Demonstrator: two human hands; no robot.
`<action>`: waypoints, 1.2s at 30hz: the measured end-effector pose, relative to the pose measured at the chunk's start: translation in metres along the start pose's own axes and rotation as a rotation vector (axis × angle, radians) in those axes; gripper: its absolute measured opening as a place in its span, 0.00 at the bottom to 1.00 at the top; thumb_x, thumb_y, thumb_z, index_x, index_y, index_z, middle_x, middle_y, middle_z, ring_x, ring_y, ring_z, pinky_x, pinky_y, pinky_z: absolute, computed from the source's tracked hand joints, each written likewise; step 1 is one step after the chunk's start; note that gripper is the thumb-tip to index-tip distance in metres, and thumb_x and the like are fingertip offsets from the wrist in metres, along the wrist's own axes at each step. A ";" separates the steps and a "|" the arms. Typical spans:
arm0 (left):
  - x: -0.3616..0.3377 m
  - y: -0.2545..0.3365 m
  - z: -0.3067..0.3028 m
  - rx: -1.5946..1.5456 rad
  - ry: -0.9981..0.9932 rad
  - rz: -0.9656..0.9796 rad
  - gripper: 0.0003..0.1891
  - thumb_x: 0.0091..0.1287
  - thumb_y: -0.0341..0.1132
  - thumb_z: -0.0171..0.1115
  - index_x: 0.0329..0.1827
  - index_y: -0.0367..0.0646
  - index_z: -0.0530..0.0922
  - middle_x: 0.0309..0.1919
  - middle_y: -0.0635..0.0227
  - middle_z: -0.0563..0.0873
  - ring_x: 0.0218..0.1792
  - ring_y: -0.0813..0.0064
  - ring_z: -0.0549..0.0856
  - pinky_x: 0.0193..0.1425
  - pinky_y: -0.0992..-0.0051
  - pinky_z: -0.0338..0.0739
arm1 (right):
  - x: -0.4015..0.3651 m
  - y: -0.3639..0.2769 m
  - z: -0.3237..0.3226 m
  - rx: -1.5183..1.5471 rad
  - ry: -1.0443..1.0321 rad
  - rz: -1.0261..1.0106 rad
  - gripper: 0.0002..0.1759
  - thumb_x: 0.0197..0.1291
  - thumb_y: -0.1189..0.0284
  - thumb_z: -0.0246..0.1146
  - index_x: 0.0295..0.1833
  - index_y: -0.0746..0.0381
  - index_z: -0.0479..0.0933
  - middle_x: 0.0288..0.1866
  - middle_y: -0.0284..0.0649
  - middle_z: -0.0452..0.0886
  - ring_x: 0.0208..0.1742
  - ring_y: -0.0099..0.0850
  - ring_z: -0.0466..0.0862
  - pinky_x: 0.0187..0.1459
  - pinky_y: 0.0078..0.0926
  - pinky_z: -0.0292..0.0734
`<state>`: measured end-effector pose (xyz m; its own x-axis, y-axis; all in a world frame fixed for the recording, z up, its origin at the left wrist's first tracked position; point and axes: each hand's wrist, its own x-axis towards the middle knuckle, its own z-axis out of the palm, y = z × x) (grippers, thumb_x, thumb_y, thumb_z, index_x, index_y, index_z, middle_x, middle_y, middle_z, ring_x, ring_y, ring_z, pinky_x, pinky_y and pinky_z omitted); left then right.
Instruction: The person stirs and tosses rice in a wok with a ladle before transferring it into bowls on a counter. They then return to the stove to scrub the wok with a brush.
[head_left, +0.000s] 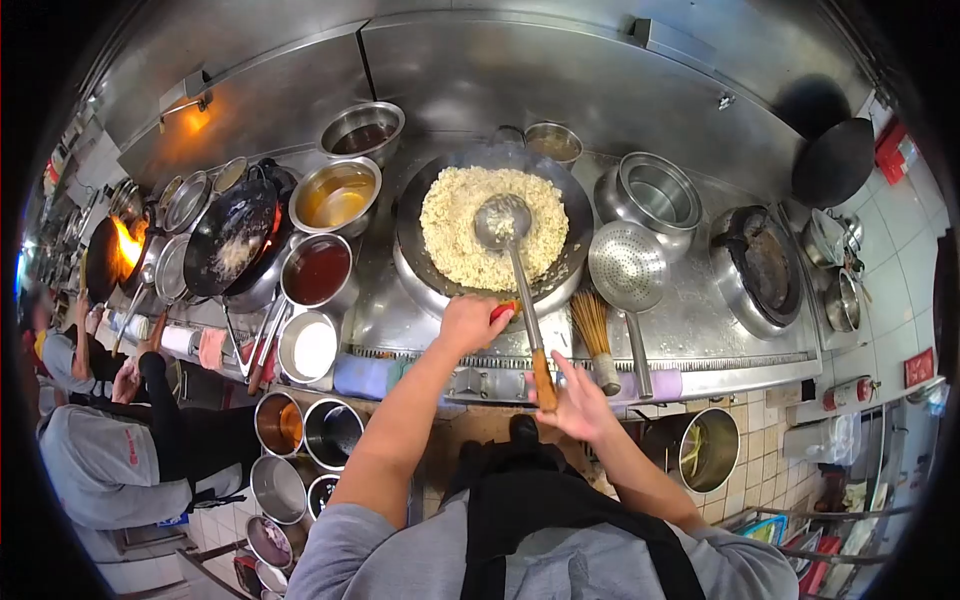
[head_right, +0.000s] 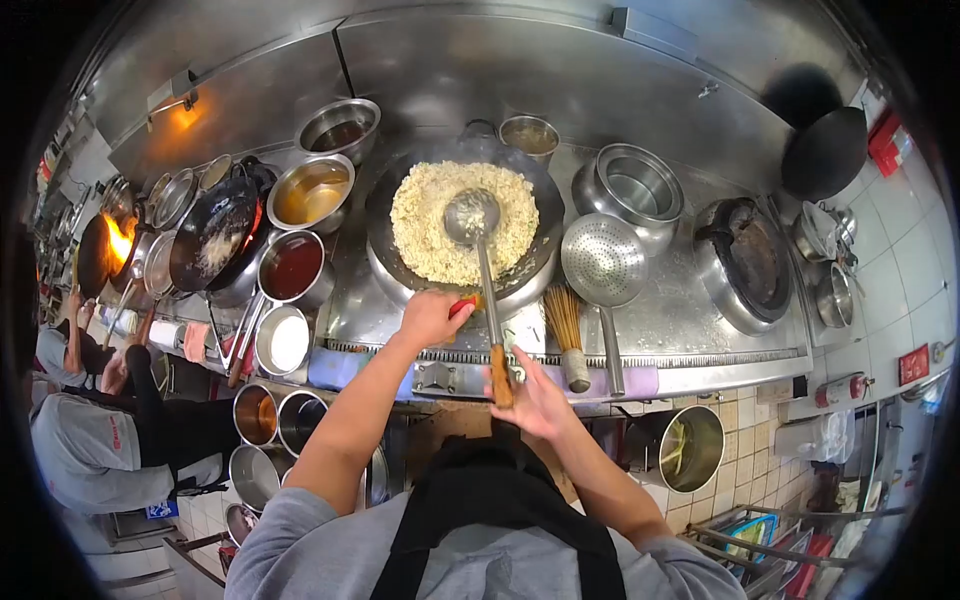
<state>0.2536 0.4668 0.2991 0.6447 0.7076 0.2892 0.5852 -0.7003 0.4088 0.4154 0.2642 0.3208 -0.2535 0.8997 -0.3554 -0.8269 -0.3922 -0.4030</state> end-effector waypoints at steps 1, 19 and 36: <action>-0.001 0.001 0.000 -0.013 0.017 -0.006 0.19 0.64 0.51 0.60 0.25 0.44 0.80 0.24 0.55 0.82 0.32 0.52 0.83 0.39 0.57 0.76 | 0.026 -0.004 -0.005 0.041 0.137 -0.023 0.32 0.70 0.49 0.51 0.71 0.55 0.60 0.52 0.45 0.78 0.40 0.32 0.81 0.38 0.29 0.80; -0.003 0.001 -0.001 -0.077 -0.039 -0.067 0.20 0.67 0.52 0.58 0.30 0.42 0.80 0.30 0.57 0.84 0.40 0.56 0.82 0.46 0.60 0.76 | 0.053 -0.112 0.025 -1.310 0.621 -0.264 0.25 0.68 0.70 0.53 0.70 0.55 0.65 0.26 0.39 0.75 0.19 0.31 0.78 0.17 0.32 0.71; 0.003 0.001 -0.007 0.001 -0.118 -0.011 0.20 0.67 0.51 0.56 0.29 0.42 0.79 0.29 0.56 0.84 0.37 0.52 0.83 0.43 0.55 0.75 | 0.126 -0.139 0.043 -2.568 0.496 -0.245 0.27 0.70 0.67 0.48 0.74 0.52 0.58 0.42 0.51 0.84 0.43 0.47 0.85 0.40 0.46 0.80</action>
<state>0.2526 0.4689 0.3061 0.6916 0.6994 0.1803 0.5933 -0.6925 0.4104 0.4773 0.4401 0.3685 0.0524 0.9933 -0.1029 0.9986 -0.0529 -0.0029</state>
